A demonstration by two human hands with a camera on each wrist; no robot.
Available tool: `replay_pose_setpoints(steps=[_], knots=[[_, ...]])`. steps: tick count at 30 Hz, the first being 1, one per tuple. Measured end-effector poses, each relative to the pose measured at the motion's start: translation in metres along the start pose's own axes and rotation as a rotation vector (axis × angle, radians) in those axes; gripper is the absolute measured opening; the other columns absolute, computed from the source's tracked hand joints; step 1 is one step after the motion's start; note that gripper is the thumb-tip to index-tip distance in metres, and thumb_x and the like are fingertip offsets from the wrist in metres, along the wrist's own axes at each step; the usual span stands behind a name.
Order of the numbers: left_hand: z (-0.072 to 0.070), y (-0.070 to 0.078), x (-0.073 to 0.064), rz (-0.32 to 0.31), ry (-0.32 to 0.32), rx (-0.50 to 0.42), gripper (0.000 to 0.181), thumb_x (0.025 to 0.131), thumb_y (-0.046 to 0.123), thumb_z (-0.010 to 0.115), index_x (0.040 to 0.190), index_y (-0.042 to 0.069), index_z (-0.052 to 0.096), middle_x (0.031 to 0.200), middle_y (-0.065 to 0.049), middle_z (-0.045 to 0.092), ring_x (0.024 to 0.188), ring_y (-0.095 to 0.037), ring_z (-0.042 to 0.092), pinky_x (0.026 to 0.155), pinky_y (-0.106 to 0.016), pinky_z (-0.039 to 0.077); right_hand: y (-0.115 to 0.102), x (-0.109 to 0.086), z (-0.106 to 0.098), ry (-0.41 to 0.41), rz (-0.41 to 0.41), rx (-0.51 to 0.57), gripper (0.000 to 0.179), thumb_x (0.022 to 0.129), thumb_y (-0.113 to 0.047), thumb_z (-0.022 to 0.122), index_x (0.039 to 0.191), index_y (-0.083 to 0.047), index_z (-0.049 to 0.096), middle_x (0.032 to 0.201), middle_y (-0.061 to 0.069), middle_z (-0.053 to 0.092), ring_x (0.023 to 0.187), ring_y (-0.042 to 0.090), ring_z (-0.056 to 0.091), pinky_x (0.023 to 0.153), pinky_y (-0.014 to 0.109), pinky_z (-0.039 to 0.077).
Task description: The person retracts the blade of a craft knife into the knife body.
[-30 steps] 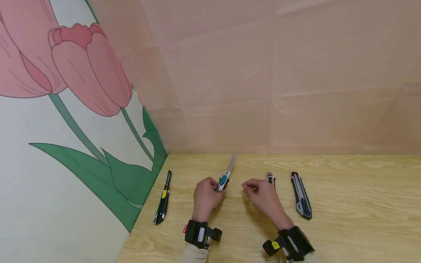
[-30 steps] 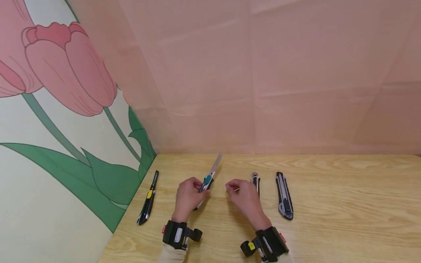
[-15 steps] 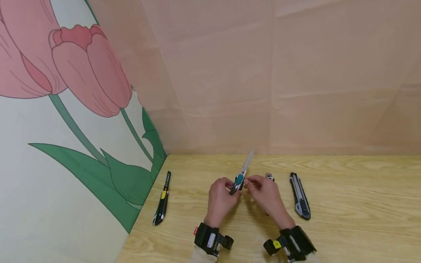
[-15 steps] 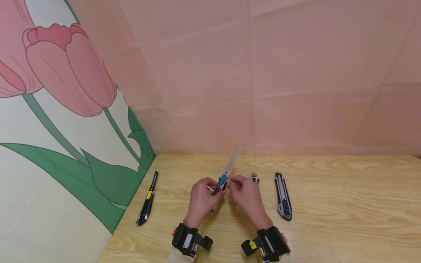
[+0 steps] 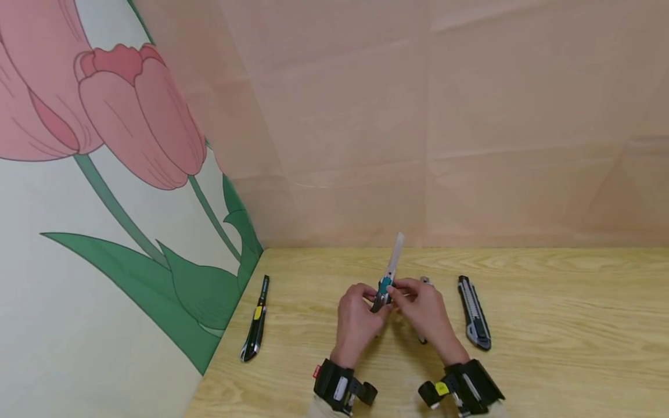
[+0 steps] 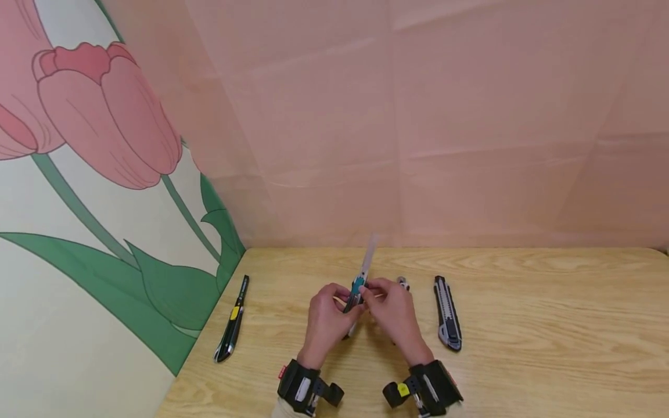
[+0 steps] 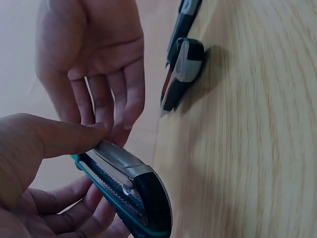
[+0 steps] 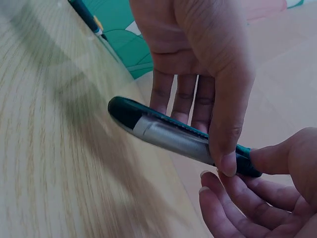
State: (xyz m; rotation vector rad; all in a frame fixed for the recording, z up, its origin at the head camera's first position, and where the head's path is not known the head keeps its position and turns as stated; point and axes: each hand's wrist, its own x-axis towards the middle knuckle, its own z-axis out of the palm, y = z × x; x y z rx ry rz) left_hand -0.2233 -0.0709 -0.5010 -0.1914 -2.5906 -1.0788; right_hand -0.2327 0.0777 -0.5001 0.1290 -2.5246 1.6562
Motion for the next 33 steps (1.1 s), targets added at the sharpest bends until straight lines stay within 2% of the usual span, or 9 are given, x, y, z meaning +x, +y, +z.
replay_pose_setpoints(steps=[3,6,10,13,19,24,33], knots=[[0.001,0.003,-0.002,-0.003,0.000,-0.019,0.036,0.072,0.038,0.078,0.091,0.011,0.063,0.088,-0.006,0.066,0.065,-0.008,0.056,0.055,-0.021,0.045,-0.002,-0.001,-0.001,0.011,0.007,0.039,0.028,0.090,-0.027,0.063,0.111,-0.008,0.065,0.095,0.013,0.069,0.073,0.018,0.069,0.062,0.037,0.060],[0.002,0.007,-0.004,-0.007,-0.006,-0.040,0.036,0.073,0.036,0.078,0.092,0.010,0.062,0.089,-0.007,0.066,0.067,-0.011,0.057,0.055,-0.021,0.045,-0.001,-0.001,-0.002,0.030,0.016,0.037,0.029,0.089,-0.028,0.063,0.110,-0.008,0.065,0.096,0.013,0.067,0.075,0.018,0.068,0.062,0.036,0.060],[0.005,0.008,-0.005,-0.026,-0.020,-0.065,0.038,0.072,0.038,0.078,0.093,0.011,0.060,0.089,-0.005,0.065,0.066,-0.011,0.059,0.055,-0.020,0.046,0.001,-0.001,-0.003,0.045,0.036,0.014,0.032,0.089,-0.032,0.063,0.111,-0.009,0.066,0.099,0.012,0.066,0.078,0.019,0.067,0.062,0.032,0.059],[0.007,0.009,-0.005,-0.036,-0.030,-0.078,0.040,0.072,0.039,0.078,0.095,0.012,0.060,0.089,-0.003,0.064,0.068,-0.012,0.060,0.056,-0.020,0.046,0.003,0.000,-0.004,0.044,0.052,0.031,0.034,0.089,-0.034,0.063,0.113,-0.009,0.065,0.101,0.013,0.067,0.079,0.019,0.067,0.062,0.035,0.059],[0.007,0.010,-0.004,-0.033,-0.051,-0.128,0.044,0.070,0.039,0.080,0.098,0.012,0.060,0.093,-0.004,0.064,0.076,-0.018,0.063,0.062,-0.022,0.050,0.001,0.003,-0.009,0.032,0.085,0.097,0.037,0.091,-0.034,0.060,0.115,-0.007,0.064,0.107,0.017,0.068,0.081,0.023,0.067,0.064,0.042,0.060],[0.007,0.012,-0.005,-0.023,-0.056,-0.146,0.045,0.070,0.037,0.080,0.101,0.011,0.059,0.095,-0.006,0.064,0.076,-0.018,0.062,0.063,-0.022,0.051,0.000,0.002,-0.011,0.034,0.082,0.122,0.039,0.091,-0.035,0.060,0.117,-0.006,0.063,0.110,0.019,0.067,0.084,0.024,0.068,0.065,0.040,0.060],[0.008,0.014,-0.005,-0.002,-0.056,-0.140,0.045,0.071,0.033,0.080,0.103,0.011,0.058,0.098,-0.003,0.062,0.079,-0.019,0.062,0.063,-0.020,0.051,0.000,0.002,-0.010,0.039,0.072,0.127,0.047,0.086,-0.045,0.062,0.115,-0.009,0.065,0.104,0.016,0.070,0.079,0.022,0.067,0.064,0.043,0.059]])
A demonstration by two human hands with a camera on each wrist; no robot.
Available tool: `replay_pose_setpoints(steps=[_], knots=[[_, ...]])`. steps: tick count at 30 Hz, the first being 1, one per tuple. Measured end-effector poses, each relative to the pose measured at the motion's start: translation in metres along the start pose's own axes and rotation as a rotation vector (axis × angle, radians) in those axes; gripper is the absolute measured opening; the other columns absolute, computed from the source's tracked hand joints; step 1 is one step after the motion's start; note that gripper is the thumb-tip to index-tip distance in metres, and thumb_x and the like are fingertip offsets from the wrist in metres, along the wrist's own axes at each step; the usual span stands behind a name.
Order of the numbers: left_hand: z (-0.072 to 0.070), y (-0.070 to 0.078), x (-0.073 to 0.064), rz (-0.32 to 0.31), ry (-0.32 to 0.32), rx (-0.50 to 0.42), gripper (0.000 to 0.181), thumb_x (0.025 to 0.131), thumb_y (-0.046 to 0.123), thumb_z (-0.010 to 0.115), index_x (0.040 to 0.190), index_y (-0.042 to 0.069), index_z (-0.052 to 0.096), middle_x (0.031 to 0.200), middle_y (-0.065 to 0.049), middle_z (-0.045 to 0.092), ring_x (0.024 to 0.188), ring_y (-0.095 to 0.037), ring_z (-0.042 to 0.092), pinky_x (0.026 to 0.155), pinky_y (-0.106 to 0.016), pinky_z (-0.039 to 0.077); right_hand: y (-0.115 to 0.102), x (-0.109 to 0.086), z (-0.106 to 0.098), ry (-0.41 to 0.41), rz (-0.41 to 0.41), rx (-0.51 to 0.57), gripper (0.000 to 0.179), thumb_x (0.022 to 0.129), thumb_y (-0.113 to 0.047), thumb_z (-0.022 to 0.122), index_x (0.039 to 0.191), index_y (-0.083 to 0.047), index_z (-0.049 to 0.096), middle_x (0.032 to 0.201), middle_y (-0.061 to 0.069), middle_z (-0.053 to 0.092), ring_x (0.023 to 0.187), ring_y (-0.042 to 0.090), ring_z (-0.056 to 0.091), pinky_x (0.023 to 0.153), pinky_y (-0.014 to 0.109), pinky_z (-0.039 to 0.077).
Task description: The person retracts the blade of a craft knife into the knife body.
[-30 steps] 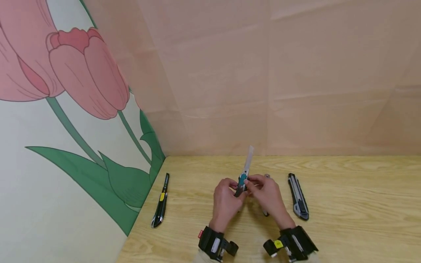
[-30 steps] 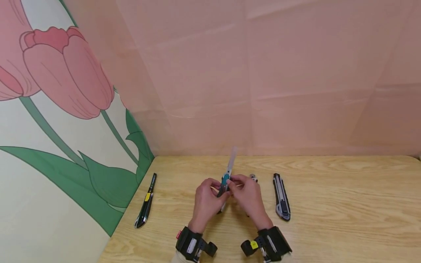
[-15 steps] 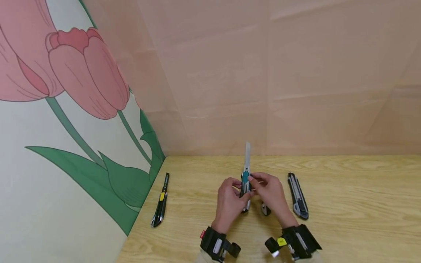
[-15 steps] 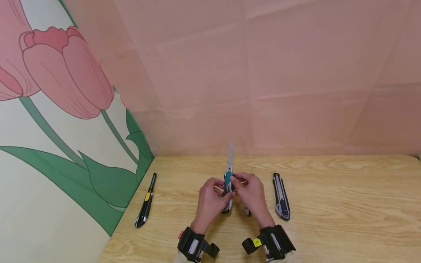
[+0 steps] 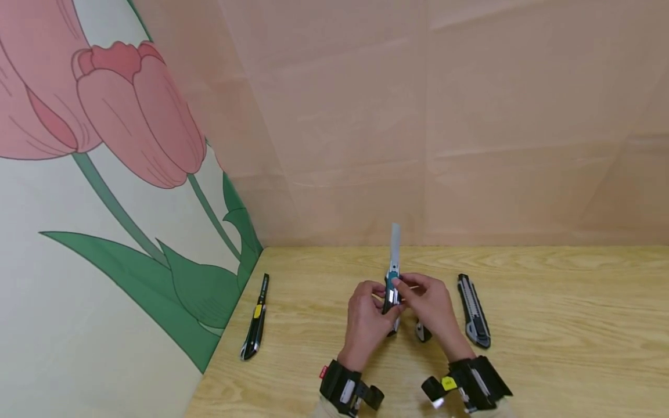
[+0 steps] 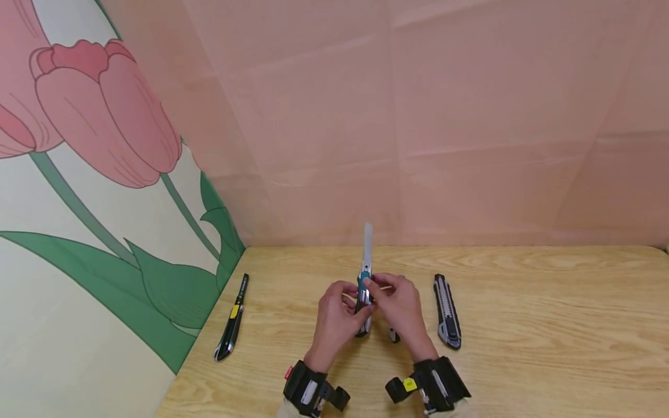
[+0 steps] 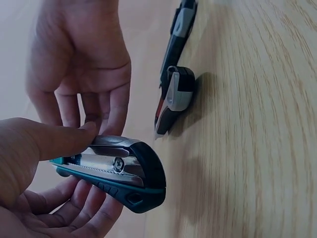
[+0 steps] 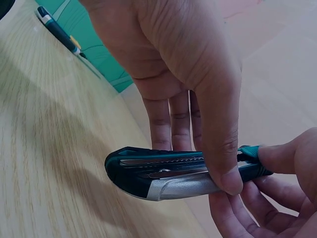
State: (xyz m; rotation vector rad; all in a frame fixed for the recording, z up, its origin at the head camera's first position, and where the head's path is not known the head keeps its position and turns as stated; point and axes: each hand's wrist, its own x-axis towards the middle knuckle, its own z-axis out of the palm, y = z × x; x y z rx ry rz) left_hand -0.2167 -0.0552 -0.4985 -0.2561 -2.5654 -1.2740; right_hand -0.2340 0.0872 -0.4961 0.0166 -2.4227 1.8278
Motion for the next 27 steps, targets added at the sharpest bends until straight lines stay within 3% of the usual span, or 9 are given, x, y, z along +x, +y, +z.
replay_pose_setpoints(steps=[6,13,21,27], knots=[[-0.001,-0.002,0.001,0.017,-0.072,-0.070,0.046,0.073,0.028,0.080,0.108,0.011,0.057,0.100,-0.008,0.062,0.080,-0.014,0.062,0.064,-0.020,0.055,0.002,0.002,-0.004,0.004,0.021,-0.006,0.043,0.087,-0.046,0.061,0.112,-0.012,0.066,0.103,0.013,0.069,0.079,0.023,0.065,0.064,0.041,0.059],[-0.003,-0.007,0.002,0.000,-0.215,-0.105,0.049,0.070,0.027,0.082,0.111,0.017,0.057,0.099,0.000,0.063,0.080,-0.012,0.063,0.065,-0.020,0.054,0.000,0.001,-0.010,0.011,0.010,0.038,0.045,0.090,-0.043,0.059,0.115,-0.006,0.063,0.106,0.017,0.067,0.084,0.027,0.064,0.069,0.039,0.060],[-0.009,-0.015,0.004,-0.029,-0.328,-0.207,0.031,0.079,0.018,0.075,0.107,0.016,0.064,0.098,-0.002,0.068,0.079,-0.009,0.065,0.067,-0.022,0.056,0.002,0.002,-0.013,0.022,0.040,0.014,0.045,0.091,-0.044,0.056,0.118,-0.008,0.062,0.106,0.016,0.066,0.085,0.027,0.062,0.070,0.042,0.059],[-0.016,-0.023,0.007,-0.030,-0.384,-0.221,0.024,0.079,0.011,0.073,0.102,0.015,0.068,0.099,-0.004,0.071,0.084,-0.014,0.066,0.072,-0.024,0.056,0.005,0.003,-0.015,0.041,0.049,0.003,0.047,0.091,-0.046,0.055,0.119,-0.009,0.062,0.109,0.014,0.065,0.087,0.026,0.062,0.071,0.043,0.058]])
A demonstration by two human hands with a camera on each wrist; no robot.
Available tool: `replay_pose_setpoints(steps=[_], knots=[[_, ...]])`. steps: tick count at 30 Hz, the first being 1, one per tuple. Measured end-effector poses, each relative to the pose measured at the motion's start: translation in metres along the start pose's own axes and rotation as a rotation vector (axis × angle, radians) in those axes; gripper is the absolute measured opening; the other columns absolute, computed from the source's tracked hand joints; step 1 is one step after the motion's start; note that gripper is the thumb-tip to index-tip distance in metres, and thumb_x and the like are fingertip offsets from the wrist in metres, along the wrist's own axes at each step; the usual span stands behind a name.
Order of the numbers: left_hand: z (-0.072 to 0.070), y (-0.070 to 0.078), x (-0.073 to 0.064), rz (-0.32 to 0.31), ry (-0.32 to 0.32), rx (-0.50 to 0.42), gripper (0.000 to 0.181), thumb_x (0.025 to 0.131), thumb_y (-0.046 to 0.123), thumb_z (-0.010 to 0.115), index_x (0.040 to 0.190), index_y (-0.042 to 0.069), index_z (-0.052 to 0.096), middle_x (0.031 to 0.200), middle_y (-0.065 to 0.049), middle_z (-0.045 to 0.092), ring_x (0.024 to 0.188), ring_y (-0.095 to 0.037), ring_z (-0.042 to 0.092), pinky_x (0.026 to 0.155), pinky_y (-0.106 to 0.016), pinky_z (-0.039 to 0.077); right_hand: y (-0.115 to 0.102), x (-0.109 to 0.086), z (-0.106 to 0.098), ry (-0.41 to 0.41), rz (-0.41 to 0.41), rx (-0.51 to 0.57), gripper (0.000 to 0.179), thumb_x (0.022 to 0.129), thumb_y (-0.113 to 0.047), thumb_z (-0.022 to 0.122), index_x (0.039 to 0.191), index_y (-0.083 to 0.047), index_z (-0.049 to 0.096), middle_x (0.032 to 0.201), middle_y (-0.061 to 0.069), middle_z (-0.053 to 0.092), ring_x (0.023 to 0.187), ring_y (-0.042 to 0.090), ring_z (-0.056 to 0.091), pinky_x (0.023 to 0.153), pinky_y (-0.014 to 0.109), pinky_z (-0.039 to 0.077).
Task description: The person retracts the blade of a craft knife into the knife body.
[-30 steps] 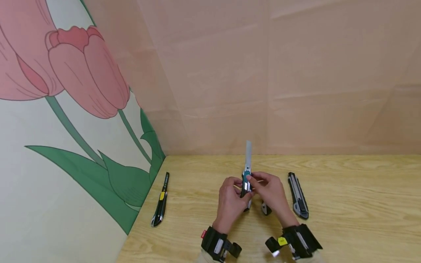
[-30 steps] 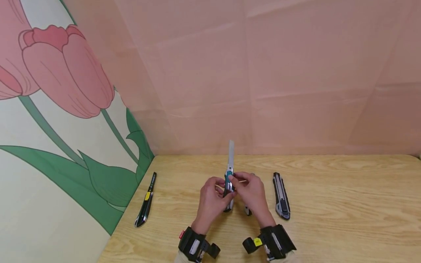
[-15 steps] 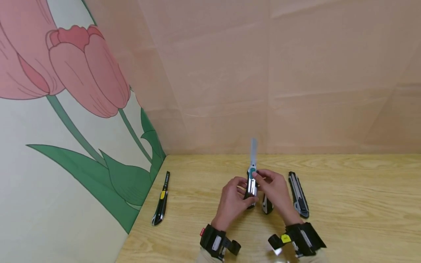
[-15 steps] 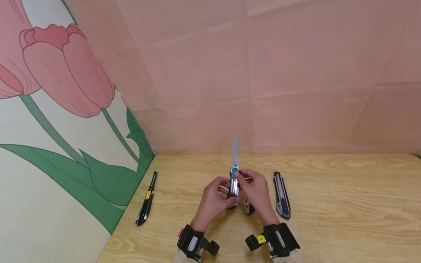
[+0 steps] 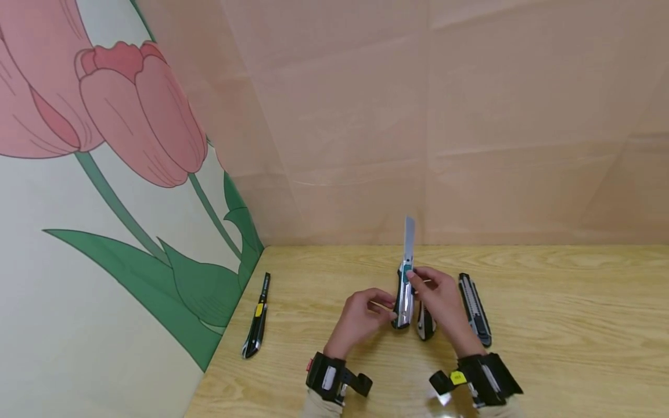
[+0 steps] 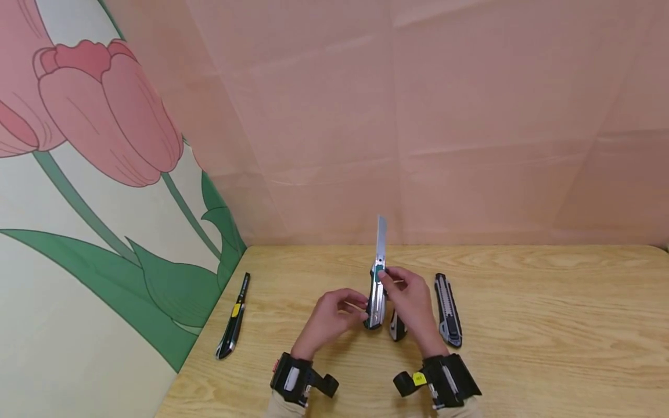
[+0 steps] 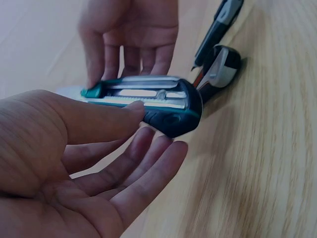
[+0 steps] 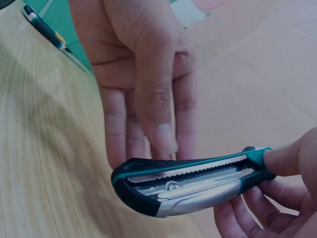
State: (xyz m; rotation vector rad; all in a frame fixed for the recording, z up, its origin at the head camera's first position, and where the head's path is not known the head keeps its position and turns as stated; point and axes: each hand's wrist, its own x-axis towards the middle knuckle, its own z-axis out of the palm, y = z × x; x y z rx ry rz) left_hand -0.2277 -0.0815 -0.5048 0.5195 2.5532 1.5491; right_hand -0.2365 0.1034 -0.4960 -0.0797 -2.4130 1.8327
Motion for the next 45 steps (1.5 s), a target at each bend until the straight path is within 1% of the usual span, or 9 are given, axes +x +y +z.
replay_pose_setpoints(steps=[6,11,16,19,22,30,35,40,45], knots=[[0.001,-0.004,-0.001,-0.013,-0.013,-0.022,0.020,0.079,0.008,0.073,0.098,0.011,0.069,0.095,-0.008,0.073,0.082,-0.021,0.068,0.071,-0.027,0.056,0.003,0.000,-0.003,-0.004,-0.024,0.029,0.048,0.091,-0.048,0.053,0.119,-0.010,0.062,0.109,0.013,0.065,0.088,0.026,0.061,0.069,0.032,0.057],[0.002,-0.002,-0.003,-0.054,-0.021,-0.066,0.019,0.077,0.009,0.075,0.095,0.005,0.069,0.088,-0.012,0.072,0.077,-0.024,0.070,0.067,-0.032,0.058,0.003,0.001,-0.004,0.000,-0.020,0.019,0.049,0.091,-0.050,0.052,0.119,-0.011,0.062,0.109,0.012,0.065,0.088,0.026,0.059,0.067,0.030,0.056],[0.002,-0.008,-0.002,-0.095,-0.049,-0.127,0.020,0.076,0.016,0.077,0.093,0.008,0.070,0.083,-0.006,0.071,0.072,-0.019,0.070,0.063,-0.031,0.059,0.002,0.001,-0.004,-0.003,-0.009,0.034,0.049,0.091,-0.050,0.053,0.120,-0.012,0.061,0.111,0.011,0.064,0.089,0.024,0.060,0.072,0.037,0.057],[0.002,-0.012,0.000,-0.104,-0.040,-0.146,0.020,0.075,0.019,0.078,0.092,0.012,0.071,0.083,-0.002,0.072,0.072,-0.015,0.069,0.065,-0.029,0.058,0.000,0.002,-0.004,-0.018,0.006,0.055,0.051,0.090,-0.050,0.053,0.122,-0.012,0.060,0.116,0.011,0.063,0.092,0.023,0.060,0.078,0.042,0.057],[0.003,-0.014,0.000,-0.111,-0.016,-0.160,0.021,0.073,0.019,0.079,0.092,0.014,0.072,0.084,0.000,0.072,0.073,-0.012,0.069,0.066,-0.027,0.057,-0.001,0.002,-0.005,-0.037,0.021,0.086,0.051,0.090,-0.050,0.053,0.123,-0.011,0.060,0.119,0.012,0.061,0.096,0.023,0.059,0.082,0.043,0.057],[0.000,-0.007,-0.001,-0.124,0.008,-0.183,0.021,0.071,0.013,0.080,0.091,0.013,0.072,0.085,-0.003,0.074,0.074,-0.014,0.070,0.068,-0.030,0.058,-0.005,0.002,-0.006,-0.068,0.044,0.111,0.053,0.089,-0.051,0.055,0.123,-0.011,0.059,0.120,0.013,0.061,0.098,0.023,0.060,0.081,0.036,0.057],[0.001,-0.007,0.000,-0.125,0.006,-0.192,0.022,0.069,0.012,0.081,0.090,0.012,0.072,0.083,-0.005,0.074,0.075,-0.019,0.070,0.069,-0.036,0.059,-0.005,0.001,-0.006,-0.061,0.057,0.095,0.056,0.086,-0.054,0.056,0.122,-0.011,0.060,0.118,0.012,0.062,0.094,0.023,0.061,0.081,0.039,0.057],[0.005,-0.010,0.000,-0.144,-0.007,-0.198,0.023,0.068,0.013,0.082,0.089,0.012,0.071,0.082,-0.004,0.074,0.073,-0.015,0.069,0.068,-0.033,0.058,-0.005,0.001,-0.004,-0.046,0.087,0.068,0.062,0.083,-0.060,0.056,0.122,-0.012,0.061,0.117,0.012,0.062,0.091,0.025,0.061,0.082,0.042,0.055],[0.008,-0.009,0.000,-0.144,-0.037,-0.227,0.023,0.070,0.010,0.081,0.090,0.009,0.070,0.084,-0.007,0.073,0.072,-0.014,0.069,0.069,-0.036,0.059,-0.005,0.001,-0.003,-0.038,0.121,0.048,0.066,0.081,-0.064,0.055,0.122,-0.012,0.062,0.117,0.013,0.061,0.095,0.025,0.058,0.085,0.046,0.053]])
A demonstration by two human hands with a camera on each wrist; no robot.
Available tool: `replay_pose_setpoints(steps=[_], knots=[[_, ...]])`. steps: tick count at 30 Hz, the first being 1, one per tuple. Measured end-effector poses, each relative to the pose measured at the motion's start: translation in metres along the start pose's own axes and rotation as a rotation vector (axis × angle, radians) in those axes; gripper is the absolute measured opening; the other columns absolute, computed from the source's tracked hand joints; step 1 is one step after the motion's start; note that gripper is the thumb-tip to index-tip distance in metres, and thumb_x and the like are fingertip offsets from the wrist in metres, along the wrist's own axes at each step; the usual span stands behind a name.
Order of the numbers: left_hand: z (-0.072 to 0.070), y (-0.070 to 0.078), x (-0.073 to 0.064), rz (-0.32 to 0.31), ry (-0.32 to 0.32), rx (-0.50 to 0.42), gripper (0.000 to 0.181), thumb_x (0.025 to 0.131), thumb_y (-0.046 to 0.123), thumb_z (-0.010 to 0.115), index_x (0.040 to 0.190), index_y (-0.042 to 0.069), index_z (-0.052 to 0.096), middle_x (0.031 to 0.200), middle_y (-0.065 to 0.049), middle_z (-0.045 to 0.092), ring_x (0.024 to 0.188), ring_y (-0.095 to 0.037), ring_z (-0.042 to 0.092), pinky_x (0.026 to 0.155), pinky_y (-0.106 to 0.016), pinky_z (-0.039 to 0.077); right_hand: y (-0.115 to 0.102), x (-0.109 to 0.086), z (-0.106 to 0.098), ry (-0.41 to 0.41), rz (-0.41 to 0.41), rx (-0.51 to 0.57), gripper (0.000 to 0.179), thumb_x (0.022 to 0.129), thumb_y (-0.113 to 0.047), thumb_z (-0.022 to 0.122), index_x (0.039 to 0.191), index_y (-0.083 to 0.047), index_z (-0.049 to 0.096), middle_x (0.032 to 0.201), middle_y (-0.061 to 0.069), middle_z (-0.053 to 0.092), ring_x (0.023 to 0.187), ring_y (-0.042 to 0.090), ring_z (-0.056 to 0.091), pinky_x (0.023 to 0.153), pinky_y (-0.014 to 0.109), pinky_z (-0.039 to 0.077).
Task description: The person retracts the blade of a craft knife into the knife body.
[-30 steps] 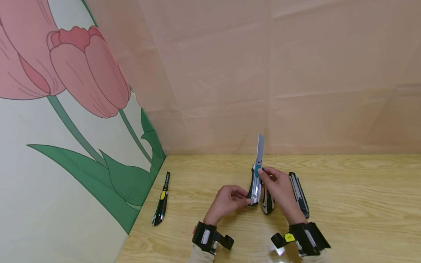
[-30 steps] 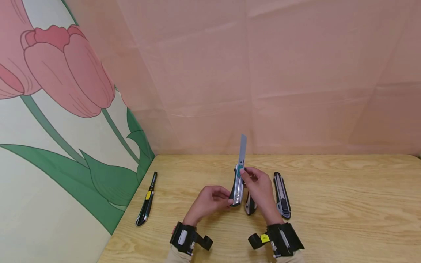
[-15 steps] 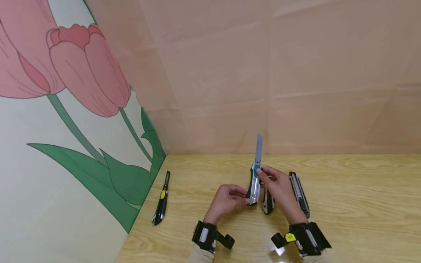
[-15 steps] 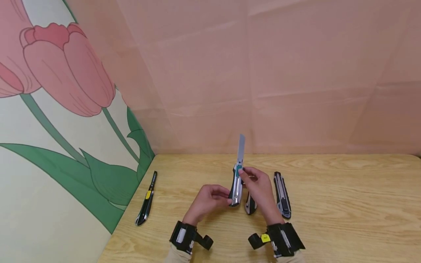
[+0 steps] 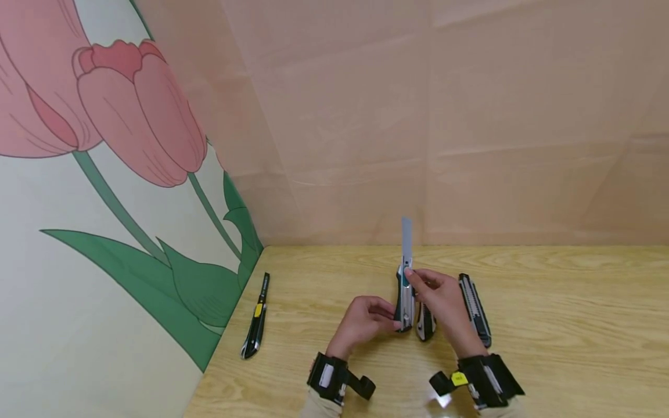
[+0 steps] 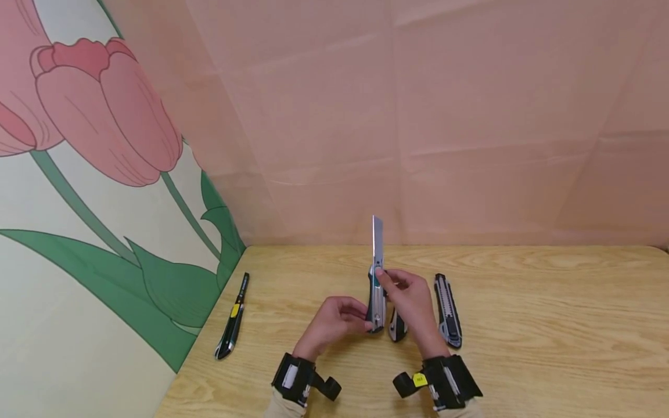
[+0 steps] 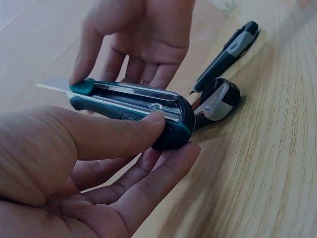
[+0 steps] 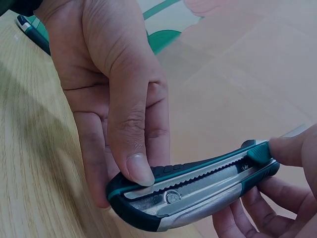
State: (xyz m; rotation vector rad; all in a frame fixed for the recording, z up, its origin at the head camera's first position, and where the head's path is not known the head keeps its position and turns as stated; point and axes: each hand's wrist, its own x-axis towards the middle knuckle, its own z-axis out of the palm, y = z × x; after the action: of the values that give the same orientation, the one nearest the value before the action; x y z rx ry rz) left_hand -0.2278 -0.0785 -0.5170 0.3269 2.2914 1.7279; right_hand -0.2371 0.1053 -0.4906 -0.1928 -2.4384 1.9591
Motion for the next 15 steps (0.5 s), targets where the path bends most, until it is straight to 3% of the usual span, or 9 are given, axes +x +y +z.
replay_pose_setpoints(steps=[15], knots=[[0.0010,-0.0048,0.0006,0.009,-0.007,-0.012,0.024,0.070,0.007,0.080,0.092,0.006,0.069,0.087,-0.012,0.072,0.072,-0.014,0.068,0.066,-0.030,0.058,0.0011,-0.0013,0.0089,0.099,-0.025,-0.046,0.059,0.080,-0.061,0.059,0.116,-0.015,0.067,0.107,0.008,0.065,0.085,0.020,0.056,0.066,0.031,0.054]])
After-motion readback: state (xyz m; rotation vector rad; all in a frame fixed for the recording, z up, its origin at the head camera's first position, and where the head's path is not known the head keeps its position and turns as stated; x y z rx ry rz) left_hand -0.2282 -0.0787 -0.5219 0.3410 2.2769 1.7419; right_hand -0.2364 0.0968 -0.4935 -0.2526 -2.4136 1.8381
